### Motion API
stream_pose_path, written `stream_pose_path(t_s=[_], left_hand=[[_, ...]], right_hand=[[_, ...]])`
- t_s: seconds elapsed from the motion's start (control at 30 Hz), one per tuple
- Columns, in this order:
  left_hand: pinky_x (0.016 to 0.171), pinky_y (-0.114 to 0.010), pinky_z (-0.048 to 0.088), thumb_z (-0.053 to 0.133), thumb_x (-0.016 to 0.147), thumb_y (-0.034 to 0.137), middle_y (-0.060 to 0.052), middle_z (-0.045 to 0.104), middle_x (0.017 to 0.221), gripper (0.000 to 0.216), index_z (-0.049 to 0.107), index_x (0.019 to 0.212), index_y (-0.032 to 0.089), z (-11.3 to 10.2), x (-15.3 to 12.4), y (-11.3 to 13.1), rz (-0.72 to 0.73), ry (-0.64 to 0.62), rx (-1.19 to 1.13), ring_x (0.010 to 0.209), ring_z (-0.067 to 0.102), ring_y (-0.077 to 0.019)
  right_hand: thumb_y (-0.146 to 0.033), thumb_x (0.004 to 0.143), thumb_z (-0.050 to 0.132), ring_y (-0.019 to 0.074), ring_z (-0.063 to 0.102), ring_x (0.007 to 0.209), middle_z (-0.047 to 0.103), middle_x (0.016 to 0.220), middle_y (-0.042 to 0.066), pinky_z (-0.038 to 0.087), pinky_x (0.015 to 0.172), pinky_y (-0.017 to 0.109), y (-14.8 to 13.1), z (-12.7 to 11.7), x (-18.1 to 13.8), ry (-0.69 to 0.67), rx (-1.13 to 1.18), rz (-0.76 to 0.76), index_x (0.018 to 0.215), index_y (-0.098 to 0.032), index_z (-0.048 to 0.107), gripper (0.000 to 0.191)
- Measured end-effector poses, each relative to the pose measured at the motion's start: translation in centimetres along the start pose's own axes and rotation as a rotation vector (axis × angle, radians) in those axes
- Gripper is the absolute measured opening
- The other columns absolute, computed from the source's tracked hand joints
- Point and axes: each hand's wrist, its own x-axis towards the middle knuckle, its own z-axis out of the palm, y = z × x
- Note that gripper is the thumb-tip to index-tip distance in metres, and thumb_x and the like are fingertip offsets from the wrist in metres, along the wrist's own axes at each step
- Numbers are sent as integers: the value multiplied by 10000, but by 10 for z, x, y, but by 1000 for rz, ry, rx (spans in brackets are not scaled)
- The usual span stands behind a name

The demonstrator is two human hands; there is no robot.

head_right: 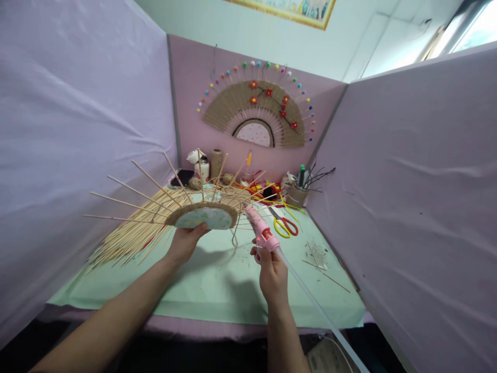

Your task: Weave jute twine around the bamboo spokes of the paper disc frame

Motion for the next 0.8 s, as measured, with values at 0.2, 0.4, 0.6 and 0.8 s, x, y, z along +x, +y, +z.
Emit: stream_pose_path(t_s=[0.2, 0.4, 0.6, 0.8], left_hand=[[943, -462, 490, 858, 577, 355, -83, 728, 1017, 459, 716, 961, 146, 1, 0, 1, -12, 6, 7, 1023, 642, -274], [951, -468, 486, 854, 591, 326, -78, 726, 1022, 442, 710, 971, 152, 2, -1, 3, -6, -3, -19, 1019, 644, -267], [953, -463, 485, 859, 582, 313, -74, 731, 1004, 443, 712, 968, 152, 3, -1, 3, -12, 1, -39, 996, 651, -259], [962, -455, 476, 862, 558, 352, -65, 738, 996, 470, 716, 962, 163, 4, -1, 5, -13, 43, -13, 978, 659, -255]], right_hand=[[-494, 827, 594, 154, 548, 649, 645, 716, 50, 430, 598, 296, 2, 0, 0, 5, -1, 14, 822, -171, 665, 330], [-498, 823, 599, 159, 557, 657, 648, 720, 52, 435, 598, 297, 1, -1, 1, 2, -12, 30, 862, -167, 680, 343], [-564, 817, 578, 162, 563, 662, 644, 723, 54, 445, 612, 302, 3, -1, 1, 14, -59, 36, 871, -161, 676, 419], [-633, 788, 554, 198, 586, 714, 662, 793, 82, 468, 670, 333, 8, -66, 23, 147, -369, 22, 916, -151, 674, 513]])
